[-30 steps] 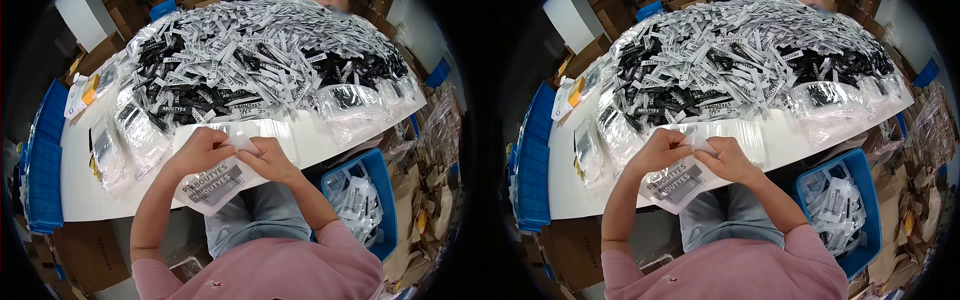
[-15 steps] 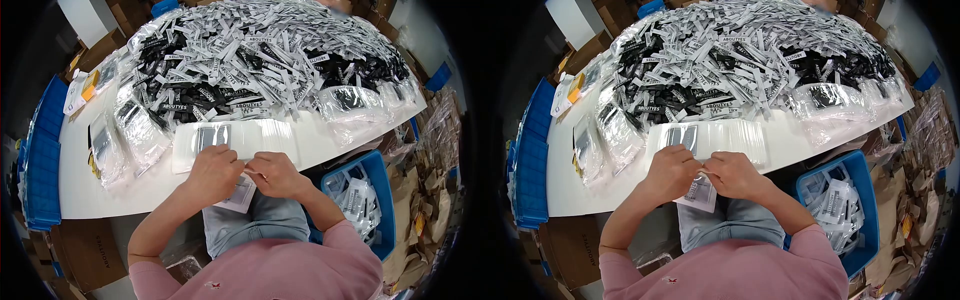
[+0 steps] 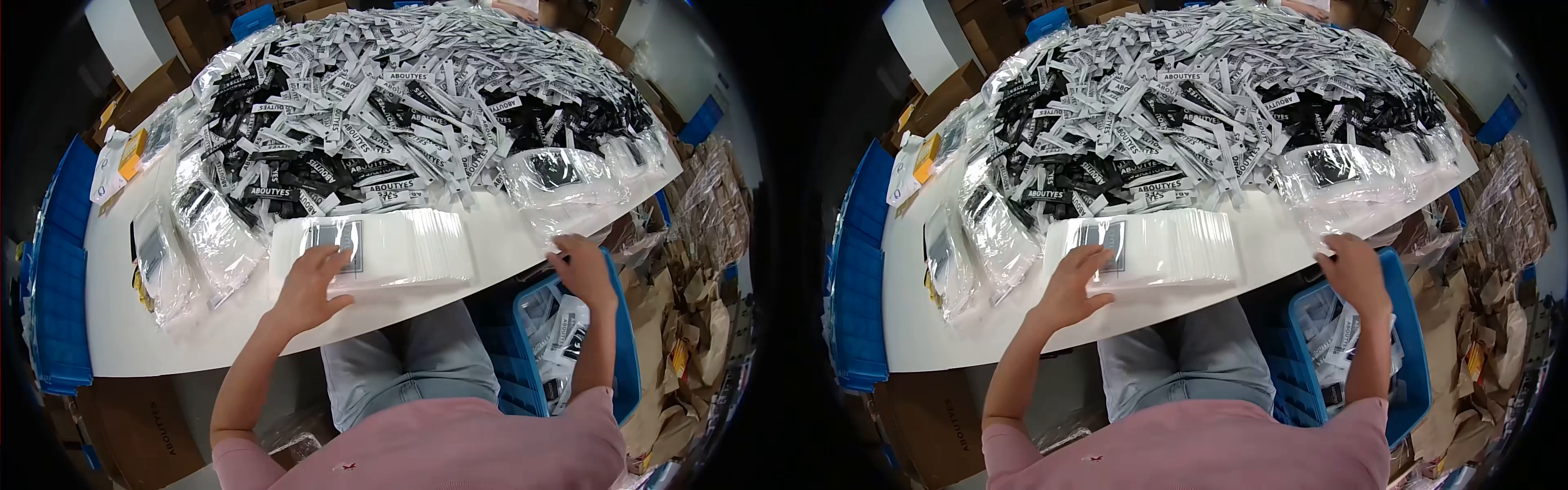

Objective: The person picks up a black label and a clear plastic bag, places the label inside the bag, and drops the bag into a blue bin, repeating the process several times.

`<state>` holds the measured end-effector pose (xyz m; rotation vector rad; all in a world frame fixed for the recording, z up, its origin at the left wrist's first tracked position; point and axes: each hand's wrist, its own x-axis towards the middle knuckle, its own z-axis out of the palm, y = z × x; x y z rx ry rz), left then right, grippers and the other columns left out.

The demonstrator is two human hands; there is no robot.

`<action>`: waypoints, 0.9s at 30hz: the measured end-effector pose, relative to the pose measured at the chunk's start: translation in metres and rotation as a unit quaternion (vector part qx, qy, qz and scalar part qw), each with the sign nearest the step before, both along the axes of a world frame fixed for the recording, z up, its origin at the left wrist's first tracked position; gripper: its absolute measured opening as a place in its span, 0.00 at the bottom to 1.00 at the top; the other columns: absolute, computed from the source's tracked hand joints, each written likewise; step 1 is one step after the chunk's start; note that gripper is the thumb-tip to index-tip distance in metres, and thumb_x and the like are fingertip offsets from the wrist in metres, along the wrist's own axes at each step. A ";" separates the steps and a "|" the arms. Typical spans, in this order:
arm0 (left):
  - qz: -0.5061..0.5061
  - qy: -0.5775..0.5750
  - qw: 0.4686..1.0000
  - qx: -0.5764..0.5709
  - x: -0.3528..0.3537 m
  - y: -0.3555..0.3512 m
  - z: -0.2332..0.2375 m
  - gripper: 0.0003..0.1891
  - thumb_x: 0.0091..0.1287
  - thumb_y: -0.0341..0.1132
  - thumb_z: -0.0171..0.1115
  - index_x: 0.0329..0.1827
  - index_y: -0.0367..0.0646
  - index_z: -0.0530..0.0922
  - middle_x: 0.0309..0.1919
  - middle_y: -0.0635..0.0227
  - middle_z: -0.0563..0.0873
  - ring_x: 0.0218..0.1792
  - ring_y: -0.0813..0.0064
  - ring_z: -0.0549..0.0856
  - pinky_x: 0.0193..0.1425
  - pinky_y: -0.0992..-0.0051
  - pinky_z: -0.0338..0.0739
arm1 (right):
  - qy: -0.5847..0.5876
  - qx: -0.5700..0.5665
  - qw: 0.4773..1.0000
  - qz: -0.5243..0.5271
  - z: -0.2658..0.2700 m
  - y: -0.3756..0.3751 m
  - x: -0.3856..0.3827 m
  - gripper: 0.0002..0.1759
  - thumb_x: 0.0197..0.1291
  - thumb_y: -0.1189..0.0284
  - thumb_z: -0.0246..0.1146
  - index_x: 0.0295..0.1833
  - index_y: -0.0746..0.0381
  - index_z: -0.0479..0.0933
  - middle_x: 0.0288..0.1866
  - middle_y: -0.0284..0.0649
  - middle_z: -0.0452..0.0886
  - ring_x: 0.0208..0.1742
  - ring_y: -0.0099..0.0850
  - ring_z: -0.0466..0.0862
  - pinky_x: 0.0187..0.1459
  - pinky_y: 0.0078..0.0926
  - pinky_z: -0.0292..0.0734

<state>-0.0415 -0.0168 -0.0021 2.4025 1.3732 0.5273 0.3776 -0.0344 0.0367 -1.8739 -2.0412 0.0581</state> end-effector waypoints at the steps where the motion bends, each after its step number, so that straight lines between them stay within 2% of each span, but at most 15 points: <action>1: 0.000 0.001 1.000 0.004 0.010 0.005 -0.005 0.30 0.48 0.36 0.70 0.57 0.43 0.73 0.57 0.55 0.71 0.58 0.55 0.71 0.61 0.63 0.67 | 0.059 0.004 0.994 0.092 -0.008 0.020 -0.023 0.10 0.53 0.69 0.62 0.38 0.63 0.80 0.34 0.44 0.81 0.40 0.43 0.79 0.40 0.36 0.74; 3: -0.005 -0.013 0.998 0.062 0.029 0.015 -0.020 0.28 0.47 0.35 0.72 0.54 0.41 0.75 0.55 0.53 0.73 0.55 0.55 0.74 0.58 0.64 0.70 | 0.141 0.018 0.959 0.245 -0.026 0.069 -0.073 0.09 0.55 0.68 0.61 0.37 0.62 0.80 0.32 0.43 0.82 0.35 0.42 0.80 0.38 0.35 0.74; 5: 0.005 0.010 0.995 0.101 0.037 0.017 -0.031 0.27 0.46 0.35 0.72 0.52 0.40 0.75 0.55 0.52 0.73 0.54 0.54 0.74 0.57 0.63 0.71 | 0.161 0.042 0.944 0.286 -0.043 0.122 -0.124 0.08 0.56 0.70 0.61 0.36 0.62 0.81 0.34 0.42 0.82 0.36 0.42 0.81 0.39 0.33 0.75; 7: 0.003 -0.004 0.993 0.119 0.038 0.014 -0.033 0.25 0.49 0.38 0.69 0.51 0.40 0.75 0.54 0.54 0.73 0.57 0.53 0.71 0.60 0.60 0.68 | 0.089 0.077 0.962 0.247 -0.067 0.171 -0.168 0.07 0.53 0.70 0.60 0.34 0.60 0.80 0.32 0.42 0.81 0.35 0.43 0.80 0.37 0.38 0.75; 9: 0.002 -0.017 0.989 0.145 0.027 0.011 -0.046 0.25 0.49 0.39 0.69 0.51 0.42 0.76 0.54 0.55 0.74 0.57 0.53 0.72 0.59 0.60 0.68 | 0.036 0.034 0.956 0.288 -0.088 0.199 -0.190 0.07 0.50 0.70 0.61 0.34 0.59 0.79 0.33 0.43 0.81 0.37 0.43 0.81 0.39 0.39 0.76; 13: 0.000 -0.045 0.973 0.224 0.007 0.001 -0.060 0.27 0.44 0.34 0.68 0.51 0.44 0.76 0.54 0.58 0.75 0.57 0.55 0.73 0.60 0.58 0.68 | -0.088 -0.061 0.954 0.281 -0.074 0.205 -0.210 0.10 0.45 0.72 0.62 0.36 0.60 0.75 0.33 0.44 0.80 0.39 0.43 0.80 0.38 0.39 0.75; 16: 0.020 -0.058 0.974 0.217 0.011 0.000 -0.063 0.27 0.43 0.33 0.67 0.52 0.45 0.76 0.54 0.58 0.75 0.57 0.56 0.73 0.60 0.58 0.67 | -0.084 -0.050 0.944 0.314 -0.073 0.209 -0.200 0.10 0.44 0.73 0.62 0.36 0.61 0.74 0.32 0.45 0.79 0.39 0.44 0.80 0.38 0.41 0.74; 17: 0.020 -0.054 0.976 0.209 0.011 0.000 -0.063 0.27 0.44 0.33 0.67 0.52 0.45 0.75 0.55 0.58 0.75 0.57 0.57 0.73 0.61 0.58 0.66 | -0.103 -0.122 0.940 0.301 -0.072 0.212 -0.199 0.10 0.44 0.74 0.61 0.35 0.62 0.73 0.33 0.46 0.79 0.39 0.45 0.79 0.39 0.42 0.73; 18: 0.019 -0.050 0.978 0.202 0.010 0.001 -0.063 0.27 0.44 0.33 0.67 0.53 0.45 0.75 0.55 0.58 0.74 0.58 0.57 0.73 0.62 0.58 0.66 | -0.104 -0.121 0.940 0.302 -0.066 0.210 -0.197 0.10 0.44 0.74 0.61 0.35 0.62 0.73 0.33 0.46 0.79 0.39 0.45 0.79 0.39 0.42 0.73; 20: 0.018 -0.045 0.978 0.202 0.011 0.000 -0.063 0.28 0.45 0.34 0.67 0.53 0.46 0.75 0.55 0.58 0.74 0.58 0.57 0.73 0.62 0.58 0.65 | -0.046 -0.158 0.936 0.311 -0.053 0.210 -0.194 0.11 0.45 0.74 0.60 0.37 0.65 0.74 0.35 0.49 0.79 0.39 0.46 0.79 0.41 0.40 0.74; 21: 0.018 -0.042 0.979 0.199 0.011 0.000 -0.063 0.28 0.45 0.34 0.67 0.54 0.46 0.74 0.56 0.58 0.74 0.58 0.57 0.72 0.63 0.58 0.64 | 0.062 -0.089 0.935 0.337 -0.052 0.212 -0.197 0.12 0.46 0.72 0.60 0.37 0.66 0.74 0.35 0.50 0.78 0.40 0.46 0.79 0.42 0.40 0.72; 22: 0.019 -0.041 0.980 0.193 0.011 0.000 -0.063 0.28 0.46 0.34 0.67 0.54 0.46 0.74 0.56 0.58 0.74 0.58 0.57 0.72 0.63 0.57 0.64 | 0.059 -0.089 0.934 0.340 -0.051 0.216 -0.203 0.12 0.46 0.72 0.60 0.37 0.66 0.74 0.35 0.50 0.78 0.40 0.46 0.79 0.42 0.40 0.72; 24: 0.021 -0.043 0.981 0.190 0.011 0.000 -0.062 0.28 0.46 0.35 0.67 0.54 0.46 0.74 0.56 0.59 0.74 0.58 0.57 0.72 0.63 0.57 0.64 | 0.185 -0.004 0.943 0.278 -0.045 0.222 -0.228 0.09 0.50 0.72 0.57 0.33 0.67 0.75 0.33 0.49 0.78 0.39 0.46 0.78 0.42 0.37 0.73; 26: 0.024 -0.039 0.981 0.188 0.011 0.000 -0.061 0.27 0.46 0.35 0.67 0.54 0.46 0.74 0.56 0.59 0.74 0.59 0.57 0.72 0.63 0.57 0.64 | 0.284 -0.083 0.899 0.322 -0.040 0.227 -0.260 0.09 0.52 0.72 0.56 0.33 0.67 0.75 0.31 0.50 0.79 0.36 0.47 0.79 0.41 0.37 0.74; 27: 0.023 -0.042 0.980 0.192 0.012 0.001 -0.060 0.28 0.44 0.33 0.67 0.53 0.46 0.74 0.56 0.59 0.74 0.58 0.56 0.72 0.61 0.58 0.66 | 0.318 -0.073 0.889 0.321 -0.054 0.239 -0.280 0.09 0.54 0.71 0.56 0.33 0.67 0.76 0.30 0.51 0.80 0.36 0.48 0.80 0.40 0.38 0.75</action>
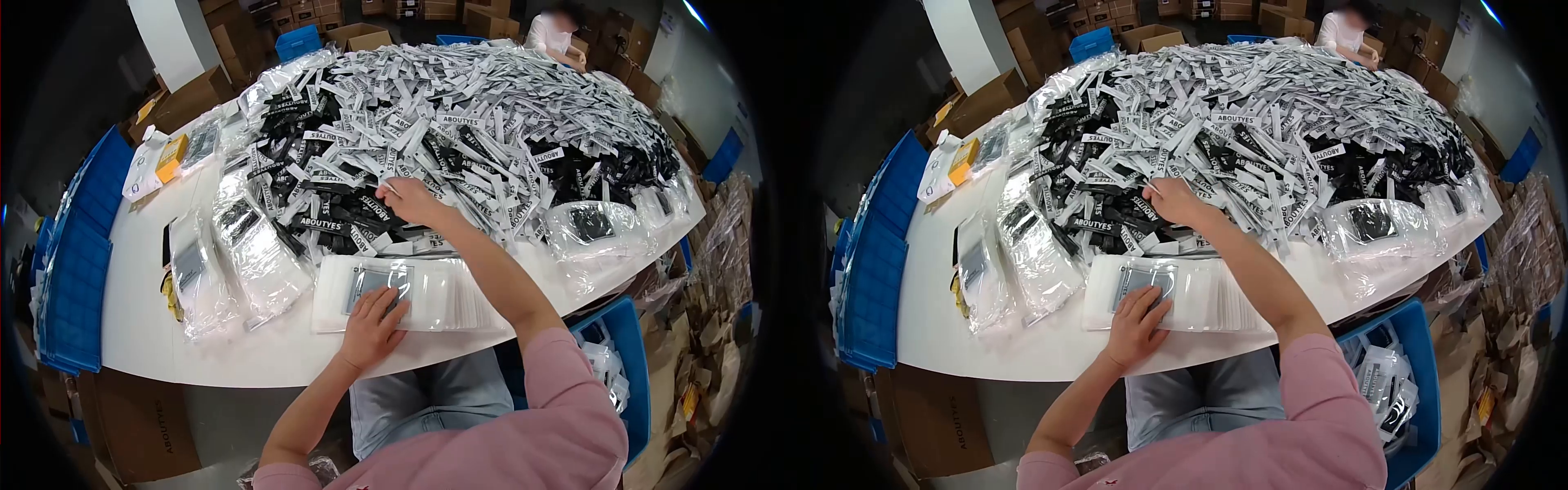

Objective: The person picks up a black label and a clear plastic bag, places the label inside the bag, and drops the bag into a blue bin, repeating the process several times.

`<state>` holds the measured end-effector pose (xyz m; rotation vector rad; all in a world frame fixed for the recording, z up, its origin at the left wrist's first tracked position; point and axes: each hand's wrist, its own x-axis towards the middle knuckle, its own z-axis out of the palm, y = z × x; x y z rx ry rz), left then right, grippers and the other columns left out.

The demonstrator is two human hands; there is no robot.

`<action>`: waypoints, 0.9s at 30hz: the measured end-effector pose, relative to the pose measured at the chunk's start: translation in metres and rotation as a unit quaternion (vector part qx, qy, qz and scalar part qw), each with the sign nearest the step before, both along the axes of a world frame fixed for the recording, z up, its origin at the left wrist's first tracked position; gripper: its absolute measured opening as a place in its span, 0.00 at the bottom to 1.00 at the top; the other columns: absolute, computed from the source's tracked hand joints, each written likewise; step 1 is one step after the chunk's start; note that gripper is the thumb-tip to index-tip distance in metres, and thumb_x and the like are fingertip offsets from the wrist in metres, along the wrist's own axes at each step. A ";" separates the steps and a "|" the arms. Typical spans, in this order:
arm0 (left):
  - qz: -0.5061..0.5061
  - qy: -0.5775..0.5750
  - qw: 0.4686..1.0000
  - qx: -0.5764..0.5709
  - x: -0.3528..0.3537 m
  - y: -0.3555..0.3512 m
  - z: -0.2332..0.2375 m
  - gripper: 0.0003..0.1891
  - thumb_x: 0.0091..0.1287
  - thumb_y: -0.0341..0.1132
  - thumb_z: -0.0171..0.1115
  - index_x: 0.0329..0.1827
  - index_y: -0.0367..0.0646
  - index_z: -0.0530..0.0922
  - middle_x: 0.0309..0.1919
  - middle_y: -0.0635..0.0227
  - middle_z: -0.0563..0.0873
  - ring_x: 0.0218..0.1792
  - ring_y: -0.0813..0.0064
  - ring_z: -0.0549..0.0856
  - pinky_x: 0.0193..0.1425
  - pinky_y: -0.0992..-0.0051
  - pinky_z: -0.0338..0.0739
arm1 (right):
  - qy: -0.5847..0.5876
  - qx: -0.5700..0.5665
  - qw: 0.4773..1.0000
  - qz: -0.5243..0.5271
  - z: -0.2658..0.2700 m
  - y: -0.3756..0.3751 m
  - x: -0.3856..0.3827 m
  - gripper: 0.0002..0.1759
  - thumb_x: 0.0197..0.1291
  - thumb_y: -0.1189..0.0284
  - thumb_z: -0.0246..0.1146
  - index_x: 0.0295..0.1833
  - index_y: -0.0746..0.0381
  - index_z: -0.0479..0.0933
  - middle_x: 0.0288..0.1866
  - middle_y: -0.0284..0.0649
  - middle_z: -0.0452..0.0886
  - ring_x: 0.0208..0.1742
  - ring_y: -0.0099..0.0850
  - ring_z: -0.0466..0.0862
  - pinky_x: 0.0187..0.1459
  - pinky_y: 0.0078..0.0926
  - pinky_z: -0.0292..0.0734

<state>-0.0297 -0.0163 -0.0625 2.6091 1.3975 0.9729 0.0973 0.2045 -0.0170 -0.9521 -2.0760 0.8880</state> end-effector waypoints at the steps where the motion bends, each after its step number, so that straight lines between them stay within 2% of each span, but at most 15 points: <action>1: -0.002 -0.002 1.000 0.004 0.000 0.000 0.001 0.28 0.42 0.32 0.67 0.52 0.46 0.75 0.56 0.59 0.74 0.57 0.56 0.72 0.60 0.59 0.67 | -0.093 0.074 0.992 -0.032 -0.016 0.015 -0.016 0.09 0.55 0.71 0.56 0.34 0.66 0.76 0.33 0.52 0.80 0.38 0.48 0.80 0.41 0.39 0.75; 2: -0.001 -0.001 1.000 0.002 -0.001 0.000 0.000 0.28 0.42 0.32 0.67 0.52 0.46 0.75 0.56 0.59 0.74 0.57 0.56 0.72 0.60 0.59 0.67 | -0.185 0.148 0.969 -0.063 -0.026 0.023 -0.028 0.10 0.55 0.70 0.56 0.35 0.66 0.77 0.35 0.53 0.80 0.40 0.48 0.80 0.42 0.39 0.76; 5: -0.004 0.005 1.000 0.004 -0.002 0.001 0.002 0.27 0.44 0.35 0.68 0.53 0.46 0.75 0.56 0.59 0.74 0.58 0.56 0.72 0.60 0.60 0.67 | -0.306 0.040 0.949 -0.068 -0.022 0.010 -0.046 0.14 0.48 0.70 0.61 0.40 0.66 0.78 0.42 0.54 0.80 0.44 0.48 0.80 0.47 0.40 0.76; 8: -0.010 -0.019 1.000 -0.014 -0.002 -0.002 0.004 0.26 0.49 0.41 0.68 0.54 0.46 0.74 0.56 0.59 0.74 0.58 0.57 0.72 0.61 0.59 0.66 | -0.263 -0.006 0.964 -0.041 -0.015 0.020 -0.031 0.18 0.42 0.67 0.64 0.39 0.67 0.78 0.39 0.53 0.81 0.41 0.47 0.82 0.46 0.38 0.77; 9: -0.013 -0.019 1.000 -0.005 -0.003 -0.001 0.003 0.27 0.50 0.42 0.68 0.54 0.46 0.74 0.56 0.59 0.74 0.58 0.57 0.72 0.60 0.59 0.66 | -0.216 0.029 0.975 -0.038 -0.016 0.023 -0.019 0.19 0.41 0.64 0.65 0.37 0.67 0.78 0.35 0.52 0.81 0.36 0.45 0.82 0.42 0.37 0.77; 11: -0.016 -0.025 1.000 0.001 -0.003 0.000 0.000 0.27 0.50 0.44 0.68 0.54 0.46 0.75 0.55 0.59 0.74 0.57 0.58 0.72 0.60 0.60 0.67 | -0.070 -0.086 0.990 -0.083 0.002 0.007 0.007 0.17 0.44 0.63 0.65 0.31 0.68 0.75 0.24 0.43 0.79 0.29 0.34 0.81 0.33 0.32 0.76; 12: -0.015 -0.022 1.000 0.009 -0.004 0.000 -0.002 0.27 0.50 0.43 0.68 0.54 0.46 0.75 0.55 0.59 0.74 0.57 0.57 0.72 0.59 0.60 0.67 | 0.024 -0.144 0.986 -0.078 -0.001 0.005 0.017 0.14 0.53 0.65 0.63 0.30 0.66 0.73 0.24 0.37 0.77 0.26 0.25 0.78 0.28 0.27 0.74; 14: -0.013 -0.029 0.999 0.015 -0.003 0.000 0.002 0.23 0.51 0.40 0.67 0.51 0.46 0.77 0.55 0.59 0.75 0.56 0.58 0.73 0.58 0.61 0.69 | 0.223 -0.302 0.927 -0.002 0.022 -0.035 0.038 0.11 0.59 0.67 0.59 0.29 0.63 0.71 0.26 0.36 0.77 0.22 0.24 0.75 0.25 0.23 0.72; 15: -0.016 -0.032 0.999 0.012 -0.004 0.000 0.000 0.23 0.51 0.40 0.67 0.51 0.46 0.77 0.55 0.59 0.75 0.56 0.58 0.73 0.58 0.61 0.69 | 0.258 -0.258 0.931 0.001 0.031 -0.058 0.045 0.14 0.63 0.68 0.56 0.25 0.60 0.67 0.20 0.32 0.72 0.16 0.20 0.68 0.20 0.19 0.67; 18: -0.006 -0.121 0.992 0.028 -0.002 0.003 -0.001 0.12 0.60 0.33 0.59 0.46 0.42 0.80 0.47 0.56 0.80 0.49 0.58 0.78 0.53 0.65 0.72 | 0.294 -0.306 0.903 -0.067 0.047 -0.122 0.069 0.16 0.62 0.67 0.57 0.22 0.60 0.66 0.13 0.28 0.67 0.14 0.17 0.66 0.16 0.21 0.61; 20: 0.042 -0.218 0.974 -0.046 0.002 0.004 -0.001 0.11 0.63 0.33 0.56 0.46 0.40 0.79 0.42 0.56 0.81 0.43 0.59 0.80 0.48 0.67 0.73 | 0.282 -0.190 0.936 -0.089 0.015 -0.170 0.067 0.17 0.59 0.68 0.60 0.21 0.61 0.66 0.13 0.31 0.68 0.14 0.21 0.67 0.17 0.25 0.62; 21: 0.090 -0.308 0.940 -0.119 0.003 0.004 -0.001 0.11 0.66 0.33 0.53 0.45 0.38 0.79 0.36 0.55 0.82 0.37 0.60 0.81 0.44 0.69 0.75 | 0.247 -0.052 0.965 -0.064 0.002 -0.192 0.066 0.15 0.58 0.70 0.61 0.22 0.62 0.67 0.14 0.34 0.69 0.14 0.25 0.68 0.18 0.27 0.62; 22: 0.111 -0.300 0.935 -0.152 0.002 0.005 0.008 0.12 0.68 0.34 0.50 0.41 0.34 0.78 0.27 0.56 0.81 0.27 0.64 0.80 0.32 0.72 0.73 | 0.207 0.086 0.974 -0.039 -0.009 -0.211 0.065 0.13 0.56 0.71 0.62 0.24 0.63 0.68 0.15 0.38 0.69 0.14 0.29 0.69 0.19 0.28 0.63; 24: 0.121 -0.301 0.928 -0.185 -0.006 0.012 0.015 0.12 0.68 0.34 0.50 0.38 0.33 0.77 0.25 0.57 0.80 0.25 0.66 0.78 0.30 0.72 0.71 | 0.108 0.124 0.985 0.050 -0.036 -0.229 0.062 0.08 0.54 0.75 0.61 0.27 0.63 0.68 0.18 0.39 0.67 0.19 0.26 0.71 0.22 0.24 0.64; 27: 0.145 -0.312 0.911 -0.226 -0.003 0.010 0.033 0.09 0.66 0.31 0.52 0.33 0.34 0.76 0.22 0.60 0.77 0.22 0.67 0.76 0.26 0.71 0.69 | 0.091 0.076 0.993 0.025 -0.046 -0.233 0.064 0.07 0.53 0.76 0.61 0.29 0.63 0.69 0.18 0.42 0.66 0.18 0.28 0.70 0.22 0.25 0.63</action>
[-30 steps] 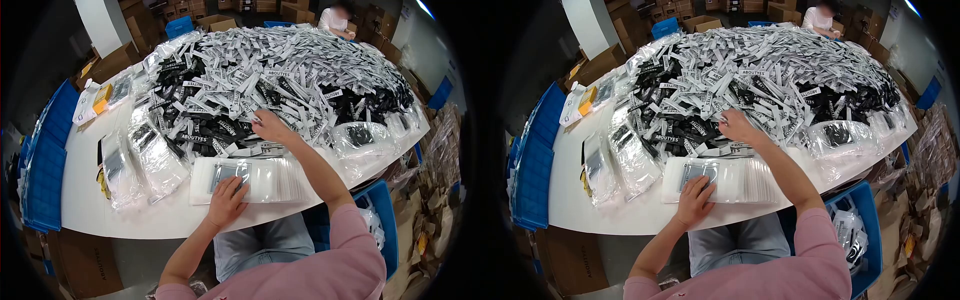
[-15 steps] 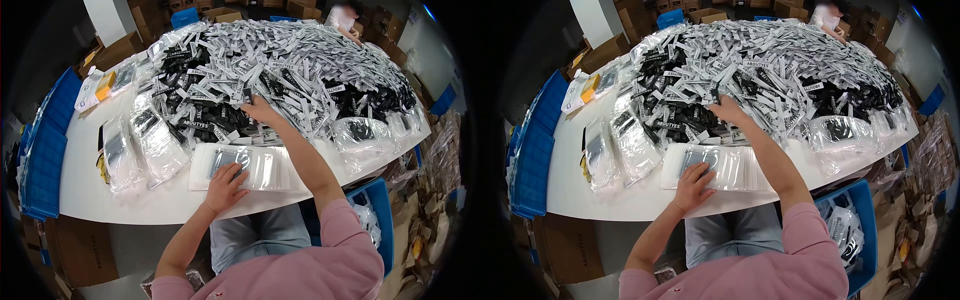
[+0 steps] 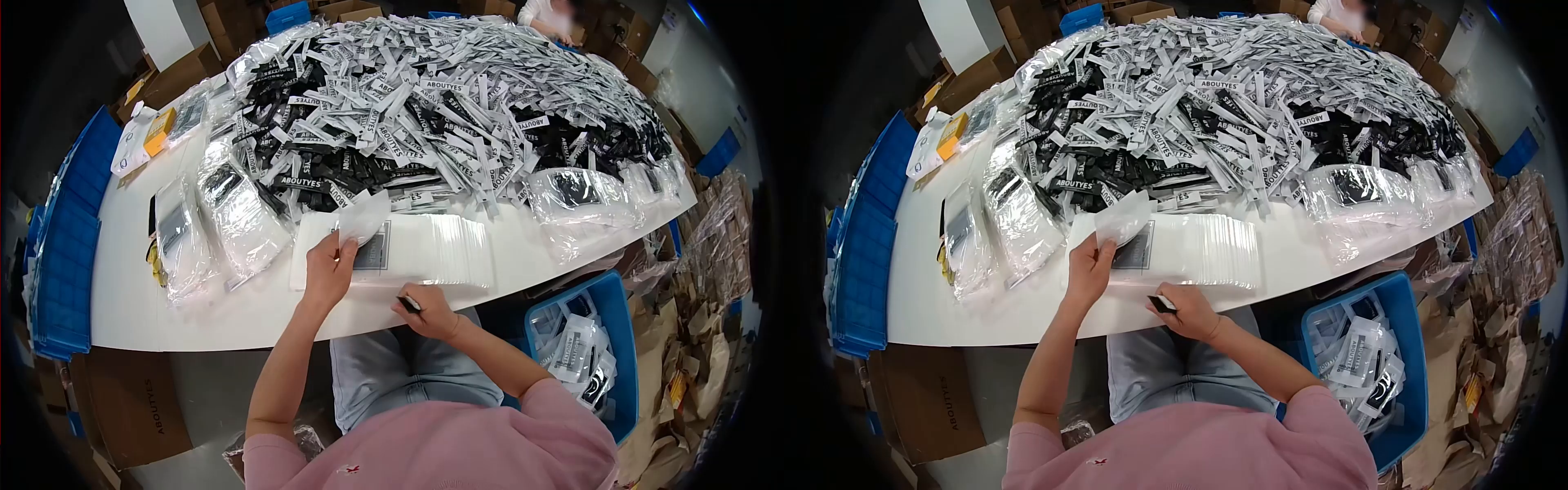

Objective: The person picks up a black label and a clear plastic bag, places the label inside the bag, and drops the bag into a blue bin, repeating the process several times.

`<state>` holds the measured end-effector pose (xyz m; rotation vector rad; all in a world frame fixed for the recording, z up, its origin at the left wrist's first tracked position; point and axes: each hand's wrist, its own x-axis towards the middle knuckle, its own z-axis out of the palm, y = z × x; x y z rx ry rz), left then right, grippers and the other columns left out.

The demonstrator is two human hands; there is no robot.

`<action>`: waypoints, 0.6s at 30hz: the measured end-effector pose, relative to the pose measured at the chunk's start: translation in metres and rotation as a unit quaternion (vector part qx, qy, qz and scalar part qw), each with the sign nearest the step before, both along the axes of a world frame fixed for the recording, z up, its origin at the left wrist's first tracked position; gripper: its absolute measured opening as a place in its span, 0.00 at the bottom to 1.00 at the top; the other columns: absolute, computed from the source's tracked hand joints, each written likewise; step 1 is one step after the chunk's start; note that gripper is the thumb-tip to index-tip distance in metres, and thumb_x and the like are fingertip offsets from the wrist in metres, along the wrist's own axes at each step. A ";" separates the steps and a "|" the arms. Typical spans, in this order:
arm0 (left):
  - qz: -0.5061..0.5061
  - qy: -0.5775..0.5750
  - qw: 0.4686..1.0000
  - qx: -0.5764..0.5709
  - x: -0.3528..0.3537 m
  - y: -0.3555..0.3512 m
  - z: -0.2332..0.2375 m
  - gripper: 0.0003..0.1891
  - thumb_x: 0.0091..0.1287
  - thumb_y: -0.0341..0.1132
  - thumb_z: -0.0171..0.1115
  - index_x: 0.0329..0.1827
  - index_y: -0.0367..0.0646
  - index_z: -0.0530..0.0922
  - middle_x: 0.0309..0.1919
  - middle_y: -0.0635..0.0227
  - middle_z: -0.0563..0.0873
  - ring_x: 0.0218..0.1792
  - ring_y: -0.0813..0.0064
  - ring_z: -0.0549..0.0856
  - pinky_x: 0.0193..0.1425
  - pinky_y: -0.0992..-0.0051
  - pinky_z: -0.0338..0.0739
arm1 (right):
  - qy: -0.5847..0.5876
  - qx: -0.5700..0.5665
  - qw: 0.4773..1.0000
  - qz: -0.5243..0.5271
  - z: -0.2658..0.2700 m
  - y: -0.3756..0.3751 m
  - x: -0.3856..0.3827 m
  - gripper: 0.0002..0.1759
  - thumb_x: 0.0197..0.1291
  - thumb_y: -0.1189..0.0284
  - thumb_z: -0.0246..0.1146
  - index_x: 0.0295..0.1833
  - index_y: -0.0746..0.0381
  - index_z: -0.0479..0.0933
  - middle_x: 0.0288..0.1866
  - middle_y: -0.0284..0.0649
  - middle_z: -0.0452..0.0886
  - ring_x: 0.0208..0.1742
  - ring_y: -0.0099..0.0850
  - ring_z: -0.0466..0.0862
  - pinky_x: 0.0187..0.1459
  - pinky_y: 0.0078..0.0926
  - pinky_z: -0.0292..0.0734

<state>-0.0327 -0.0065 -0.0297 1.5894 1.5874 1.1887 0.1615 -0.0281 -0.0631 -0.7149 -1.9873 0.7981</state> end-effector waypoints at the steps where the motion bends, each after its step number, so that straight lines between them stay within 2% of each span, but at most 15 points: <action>1: 0.008 0.074 0.992 0.106 0.003 -0.004 0.004 0.06 0.64 0.29 0.54 0.36 0.36 0.78 0.21 0.62 0.75 0.21 0.67 0.74 0.24 0.71 0.68 | 0.001 -0.002 1.000 0.000 0.003 -0.002 0.001 0.07 0.53 0.76 0.61 0.29 0.63 0.69 0.18 0.42 0.66 0.18 0.28 0.70 0.22 0.25 0.63; 2: 0.015 0.146 0.966 0.213 0.008 -0.007 0.008 0.07 0.61 0.26 0.55 0.39 0.38 0.80 0.19 0.65 0.72 0.20 0.67 0.73 0.23 0.71 0.68 | 0.037 -0.044 0.998 -0.008 0.009 0.000 0.004 0.08 0.54 0.74 0.62 0.29 0.64 0.70 0.17 0.42 0.66 0.17 0.31 0.70 0.22 0.27 0.64; 3: 0.014 0.147 0.966 0.214 0.014 -0.012 0.015 0.07 0.61 0.26 0.55 0.39 0.38 0.80 0.19 0.65 0.72 0.20 0.67 0.73 0.23 0.71 0.68 | 0.073 -0.084 0.994 -0.015 0.014 0.003 0.006 0.09 0.56 0.72 0.62 0.29 0.64 0.70 0.16 0.42 0.67 0.17 0.33 0.70 0.21 0.29 0.64; 4: -0.021 0.179 0.947 0.264 0.020 -0.020 0.020 0.12 0.56 0.24 0.56 0.43 0.40 0.80 0.19 0.67 0.69 0.20 0.68 0.71 0.22 0.72 0.67 | 0.110 -0.095 0.989 -0.024 0.014 0.007 0.005 0.09 0.59 0.71 0.60 0.29 0.63 0.72 0.14 0.37 0.67 0.16 0.25 0.68 0.20 0.25 0.62; 5: -0.055 0.210 0.925 0.313 0.023 -0.025 0.022 0.19 0.52 0.22 0.58 0.48 0.43 0.80 0.18 0.68 0.65 0.19 0.68 0.69 0.22 0.73 0.66 | 0.111 -0.096 0.989 -0.025 0.017 0.009 0.007 0.09 0.59 0.71 0.60 0.29 0.63 0.72 0.14 0.37 0.67 0.16 0.25 0.68 0.20 0.25 0.62; 6: -0.097 0.280 0.885 0.360 0.021 -0.026 0.021 0.28 0.45 0.23 0.60 0.55 0.45 0.78 0.18 0.71 0.62 0.19 0.72 0.68 0.22 0.74 0.66 | 0.169 -0.247 0.953 -0.045 0.028 0.010 0.008 0.10 0.60 0.71 0.59 0.28 0.63 0.71 0.14 0.33 0.67 0.15 0.22 0.66 0.18 0.22 0.60; 7: -0.098 0.279 0.885 0.360 0.022 -0.028 0.022 0.28 0.45 0.23 0.60 0.55 0.45 0.78 0.18 0.71 0.62 0.19 0.72 0.68 0.22 0.74 0.66 | 0.223 -0.391 0.891 -0.062 0.042 0.012 0.009 0.11 0.60 0.72 0.59 0.26 0.63 0.70 0.14 0.30 0.67 0.14 0.18 0.64 0.16 0.20 0.58; 8: -0.121 0.318 0.860 0.379 0.023 -0.031 0.025 0.29 0.42 0.24 0.61 0.54 0.45 0.78 0.18 0.71 0.62 0.20 0.73 0.68 0.23 0.75 0.66 | 0.258 -0.448 0.855 -0.039 0.057 0.015 0.012 0.13 0.61 0.71 0.60 0.25 0.61 0.71 0.13 0.28 0.67 0.13 0.15 0.62 0.14 0.17 0.55; 10: -0.144 0.356 0.833 0.398 0.024 -0.034 0.028 0.30 0.40 0.25 0.62 0.54 0.44 0.78 0.18 0.71 0.62 0.20 0.74 0.67 0.24 0.75 0.67 | 0.230 -0.456 0.860 -0.016 0.063 0.024 0.021 0.12 0.60 0.70 0.61 0.25 0.62 0.72 0.14 0.28 0.67 0.12 0.15 0.63 0.14 0.17 0.56; 12: -0.172 0.383 0.817 0.395 0.024 -0.036 0.030 0.26 0.45 0.28 0.65 0.53 0.43 0.78 0.20 0.73 0.66 0.23 0.73 0.70 0.25 0.76 0.67 | 0.202 -0.462 0.864 0.006 0.065 0.027 0.025 0.12 0.59 0.70 0.62 0.25 0.62 0.73 0.14 0.29 0.68 0.12 0.16 0.63 0.14 0.17 0.56; 13: -0.173 0.383 0.816 0.397 0.030 -0.037 0.030 0.26 0.45 0.28 0.65 0.53 0.43 0.78 0.20 0.73 0.66 0.23 0.73 0.70 0.25 0.76 0.67 | 0.176 -0.418 0.891 -0.020 0.065 0.028 0.025 0.11 0.58 0.69 0.64 0.27 0.63 0.74 0.15 0.29 0.69 0.14 0.17 0.66 0.16 0.18 0.59; 15: -0.081 0.161 0.950 0.256 0.049 -0.041 0.032 0.19 0.55 0.30 0.65 0.51 0.39 0.78 0.25 0.73 0.73 0.25 0.75 0.73 0.27 0.76 0.71 | 0.149 -0.372 0.915 -0.044 0.067 0.028 0.025 0.11 0.57 0.69 0.65 0.29 0.64 0.75 0.16 0.30 0.70 0.15 0.18 0.68 0.17 0.19 0.61; 16: -0.080 0.162 0.949 0.257 0.049 -0.043 0.033 0.19 0.55 0.30 0.65 0.51 0.39 0.78 0.25 0.73 0.73 0.25 0.75 0.73 0.27 0.76 0.71 | 0.068 -0.264 0.961 -0.044 0.070 0.026 0.023 0.11 0.55 0.69 0.66 0.30 0.65 0.75 0.17 0.31 0.72 0.17 0.19 0.71 0.19 0.20 0.64; 17: -0.124 -0.015 0.985 0.120 0.049 -0.046 0.035 0.16 0.59 0.32 0.62 0.50 0.37 0.78 0.28 0.72 0.76 0.27 0.77 0.76 0.30 0.76 0.73 | -0.013 -0.152 0.987 -0.043 0.071 0.024 0.021 0.11 0.53 0.69 0.67 0.32 0.66 0.76 0.19 0.32 0.73 0.20 0.20 0.73 0.22 0.21 0.67; 18: -0.160 -0.192 0.968 -0.024 0.048 -0.048 0.035 0.14 0.63 0.34 0.60 0.49 0.34 0.77 0.31 0.70 0.80 0.29 0.78 0.78 0.33 0.76 0.76 | -0.034 -0.089 0.995 -0.011 0.068 0.022 0.015 0.13 0.51 0.69 0.68 0.33 0.67 0.75 0.21 0.38 0.75 0.22 0.25 0.76 0.25 0.23 0.68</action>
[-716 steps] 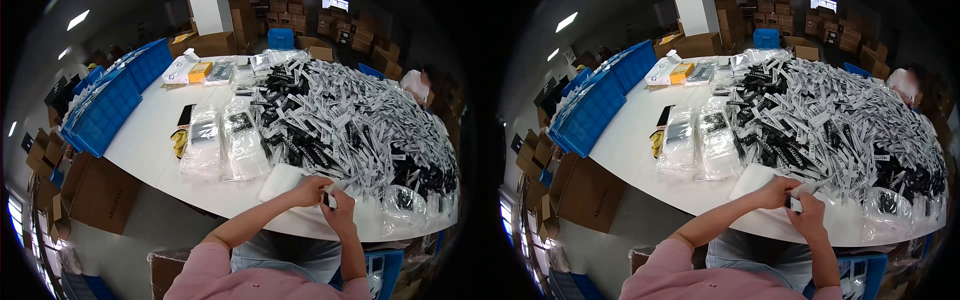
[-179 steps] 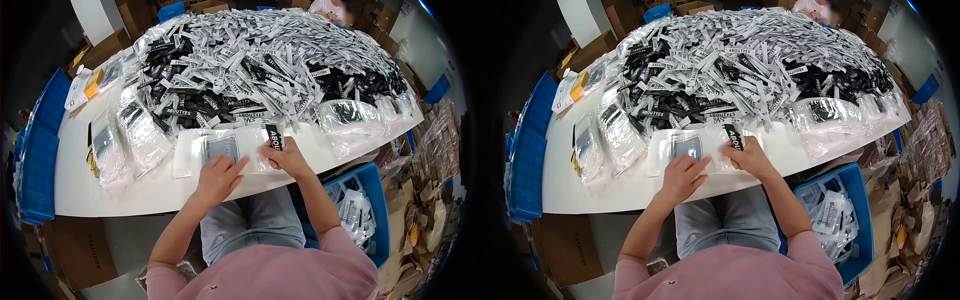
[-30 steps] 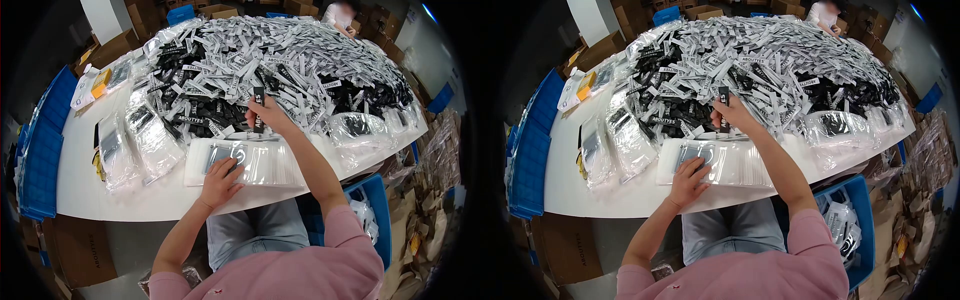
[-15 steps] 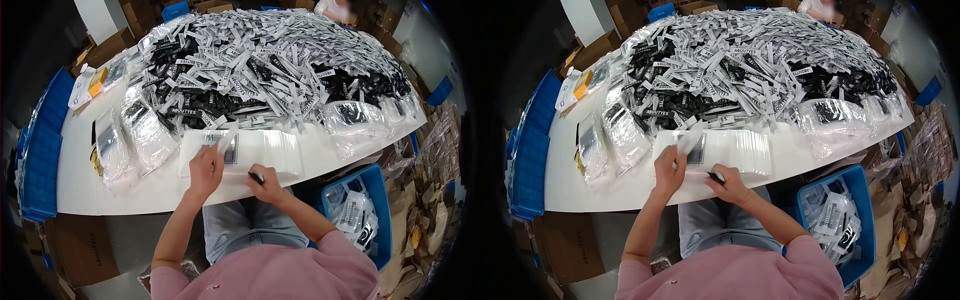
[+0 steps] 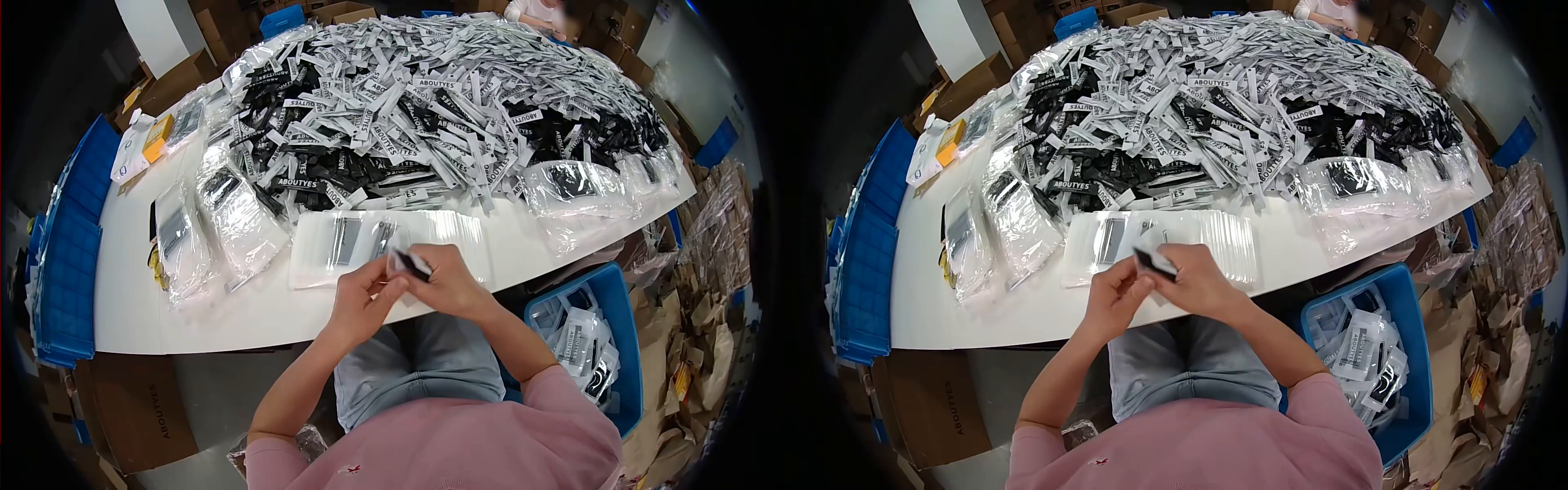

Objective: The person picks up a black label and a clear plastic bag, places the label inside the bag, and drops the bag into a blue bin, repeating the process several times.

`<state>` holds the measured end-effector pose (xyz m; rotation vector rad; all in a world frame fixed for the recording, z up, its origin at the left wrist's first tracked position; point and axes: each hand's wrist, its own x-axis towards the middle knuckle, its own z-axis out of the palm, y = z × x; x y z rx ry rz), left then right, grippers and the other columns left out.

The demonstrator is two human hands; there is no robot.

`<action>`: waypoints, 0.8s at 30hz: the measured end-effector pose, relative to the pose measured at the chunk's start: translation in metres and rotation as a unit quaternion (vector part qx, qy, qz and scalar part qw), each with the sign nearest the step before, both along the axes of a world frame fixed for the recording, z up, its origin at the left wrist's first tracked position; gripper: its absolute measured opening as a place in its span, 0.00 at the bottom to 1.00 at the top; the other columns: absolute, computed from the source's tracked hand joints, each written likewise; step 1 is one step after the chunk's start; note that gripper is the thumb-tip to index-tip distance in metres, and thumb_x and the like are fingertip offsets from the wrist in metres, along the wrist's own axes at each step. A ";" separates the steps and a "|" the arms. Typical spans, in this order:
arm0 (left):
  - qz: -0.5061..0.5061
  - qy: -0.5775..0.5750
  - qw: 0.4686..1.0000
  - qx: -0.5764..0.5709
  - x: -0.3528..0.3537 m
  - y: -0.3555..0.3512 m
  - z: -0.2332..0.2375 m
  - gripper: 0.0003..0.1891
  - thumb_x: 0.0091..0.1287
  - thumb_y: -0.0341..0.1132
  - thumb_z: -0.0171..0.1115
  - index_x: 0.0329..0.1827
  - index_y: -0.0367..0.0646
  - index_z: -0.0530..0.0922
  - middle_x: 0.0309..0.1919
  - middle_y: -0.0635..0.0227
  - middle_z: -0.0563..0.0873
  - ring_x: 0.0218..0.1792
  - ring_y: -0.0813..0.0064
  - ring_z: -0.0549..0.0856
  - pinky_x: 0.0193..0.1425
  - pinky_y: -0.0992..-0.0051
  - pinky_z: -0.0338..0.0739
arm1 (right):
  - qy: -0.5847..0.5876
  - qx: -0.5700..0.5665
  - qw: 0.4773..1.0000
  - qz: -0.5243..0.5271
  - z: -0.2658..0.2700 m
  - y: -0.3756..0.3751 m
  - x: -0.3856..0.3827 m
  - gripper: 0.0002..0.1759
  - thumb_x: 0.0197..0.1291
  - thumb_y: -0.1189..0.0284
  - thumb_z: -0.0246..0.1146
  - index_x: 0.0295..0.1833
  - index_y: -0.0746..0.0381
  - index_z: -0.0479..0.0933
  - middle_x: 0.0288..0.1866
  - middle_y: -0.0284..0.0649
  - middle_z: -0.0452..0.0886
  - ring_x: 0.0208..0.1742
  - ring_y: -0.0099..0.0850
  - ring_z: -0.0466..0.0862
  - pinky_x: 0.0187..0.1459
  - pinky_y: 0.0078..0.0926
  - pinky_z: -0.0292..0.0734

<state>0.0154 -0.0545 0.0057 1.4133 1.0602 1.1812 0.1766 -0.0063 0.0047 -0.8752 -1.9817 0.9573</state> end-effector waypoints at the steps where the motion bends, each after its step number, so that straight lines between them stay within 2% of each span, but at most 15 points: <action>1: -0.008 0.108 0.994 -0.029 -0.013 0.006 -0.009 0.12 0.66 0.31 0.55 0.47 0.31 0.77 0.32 0.68 0.81 0.33 0.82 0.80 0.41 0.77 0.78 | 0.000 -0.002 1.000 0.000 -0.001 -0.003 -0.005 0.13 0.51 0.69 0.68 0.33 0.67 0.75 0.21 0.38 0.75 0.22 0.25 0.76 0.25 0.23 0.68; 2: -0.008 0.108 0.994 -0.028 -0.013 0.006 -0.012 0.12 0.66 0.31 0.55 0.47 0.31 0.77 0.32 0.68 0.81 0.33 0.82 0.80 0.41 0.77 0.78 | 0.012 0.068 0.998 -0.001 0.002 -0.005 -0.009 0.12 0.51 0.70 0.67 0.33 0.67 0.75 0.21 0.41 0.75 0.21 0.27 0.76 0.25 0.23 0.68; 3: 0.009 -0.032 0.997 -0.075 -0.009 0.005 -0.002 0.10 0.65 0.29 0.55 0.45 0.31 0.77 0.30 0.69 0.81 0.32 0.84 0.78 0.39 0.79 0.77 | 0.024 0.139 0.990 -0.004 0.006 -0.006 -0.011 0.11 0.52 0.70 0.67 0.33 0.66 0.75 0.21 0.43 0.75 0.21 0.30 0.76 0.25 0.23 0.68; 4: 0.026 -0.171 0.977 -0.121 -0.006 0.005 0.008 0.09 0.65 0.27 0.54 0.43 0.31 0.77 0.29 0.70 0.81 0.32 0.86 0.77 0.38 0.81 0.75 | 0.067 0.077 0.995 0.009 0.016 -0.009 -0.008 0.10 0.49 0.72 0.66 0.37 0.64 0.76 0.25 0.45 0.77 0.25 0.43 0.78 0.27 0.30 0.72; 6: 0.028 -0.174 0.976 -0.124 -0.003 0.005 0.014 0.08 0.63 0.22 0.52 0.41 0.33 0.78 0.27 0.72 0.81 0.29 0.88 0.75 0.34 0.83 0.72 | 0.060 0.075 0.995 -0.001 0.014 -0.003 -0.008 0.09 0.50 0.73 0.66 0.34 0.65 0.75 0.24 0.45 0.76 0.24 0.41 0.77 0.26 0.28 0.71; 9: 0.049 0.129 0.988 0.066 -0.008 0.013 0.002 0.11 0.53 0.17 0.54 0.37 0.36 0.80 0.26 0.68 0.83 0.27 0.86 0.77 0.31 0.83 0.72 | 0.016 0.138 0.990 -0.035 0.003 -0.003 -0.012 0.09 0.45 0.76 0.66 0.33 0.66 0.73 0.24 0.43 0.76 0.24 0.41 0.77 0.24 0.27 0.71; 11: 0.047 0.139 0.985 0.087 -0.009 0.018 0.005 0.11 0.51 0.17 0.56 0.36 0.35 0.81 0.25 0.67 0.82 0.26 0.85 0.78 0.30 0.83 0.72 | -0.042 0.215 0.975 -0.035 0.009 -0.008 -0.012 0.13 0.39 0.79 0.64 0.35 0.64 0.73 0.27 0.42 0.77 0.25 0.41 0.77 0.24 0.30 0.72; 12: 0.045 0.148 0.982 0.105 -0.008 0.021 0.008 0.11 0.48 0.16 0.58 0.35 0.35 0.81 0.24 0.66 0.82 0.25 0.83 0.78 0.29 0.82 0.72 | -0.047 0.205 0.977 -0.035 0.009 -0.009 -0.012 0.16 0.34 0.80 0.61 0.35 0.63 0.73 0.29 0.41 0.77 0.26 0.41 0.78 0.25 0.31 0.74; 14: 0.075 0.143 0.977 0.142 -0.019 0.036 -0.002 0.15 0.42 0.16 0.62 0.35 0.35 0.82 0.26 0.64 0.83 0.26 0.78 0.81 0.31 0.82 0.74 | -0.095 0.231 0.968 0.015 0.015 -0.022 -0.016 0.15 0.35 0.80 0.62 0.34 0.63 0.72 0.28 0.41 0.76 0.26 0.41 0.78 0.24 0.31 0.73; 15: 0.090 0.164 0.974 0.129 -0.022 0.039 0.004 0.16 0.40 0.16 0.63 0.36 0.35 0.82 0.27 0.64 0.83 0.26 0.77 0.81 0.31 0.82 0.75 | -0.025 0.241 0.970 0.014 0.012 -0.018 -0.020 0.14 0.34 0.78 0.63 0.33 0.62 0.72 0.25 0.39 0.75 0.24 0.40 0.77 0.23 0.32 0.72; 17: 0.073 0.109 0.982 0.134 -0.028 0.047 -0.002 0.20 0.41 0.14 0.61 0.40 0.37 0.82 0.27 0.64 0.83 0.26 0.78 0.81 0.30 0.80 0.74 | -0.020 0.236 0.971 -0.018 0.009 -0.013 -0.023 0.14 0.33 0.78 0.64 0.32 0.62 0.72 0.24 0.39 0.74 0.24 0.40 0.76 0.22 0.32 0.71; 20: -0.003 0.189 0.980 0.054 -0.028 0.044 0.018 0.25 0.42 0.13 0.58 0.47 0.39 0.80 0.24 0.66 0.81 0.23 0.78 0.79 0.26 0.78 0.72 | -0.029 0.245 0.968 -0.049 0.004 0.001 -0.017 0.14 0.35 0.75 0.65 0.31 0.62 0.71 0.24 0.39 0.73 0.24 0.40 0.77 0.23 0.34 0.71; 22: 0.149 0.281 0.947 0.052 -0.025 0.037 0.027 0.28 0.44 0.13 0.56 0.51 0.42 0.79 0.20 0.69 0.77 0.17 0.78 0.74 0.21 0.76 0.69 | -0.068 0.263 0.958 -0.091 0.003 0.017 -0.005 0.14 0.39 0.73 0.66 0.32 0.63 0.70 0.26 0.41 0.74 0.26 0.43 0.77 0.24 0.35 0.72; 23: 0.185 0.247 0.915 0.260 -0.020 0.043 0.023 0.29 0.44 0.13 0.55 0.52 0.46 0.79 0.17 0.68 0.73 0.14 0.77 0.68 0.17 0.74 0.65 | -0.031 0.252 0.960 -0.115 -0.001 0.025 -0.010 0.14 0.39 0.73 0.66 0.32 0.63 0.70 0.27 0.42 0.74 0.26 0.43 0.77 0.24 0.36 0.72; 24: 0.184 0.248 0.915 0.258 -0.021 0.045 0.024 0.29 0.44 0.13 0.55 0.52 0.46 0.79 0.17 0.68 0.73 0.14 0.77 0.68 0.17 0.74 0.65 | 0.005 0.238 0.961 -0.138 -0.006 0.029 -0.017 0.14 0.39 0.72 0.67 0.32 0.63 0.70 0.27 0.42 0.74 0.26 0.44 0.77 0.24 0.36 0.72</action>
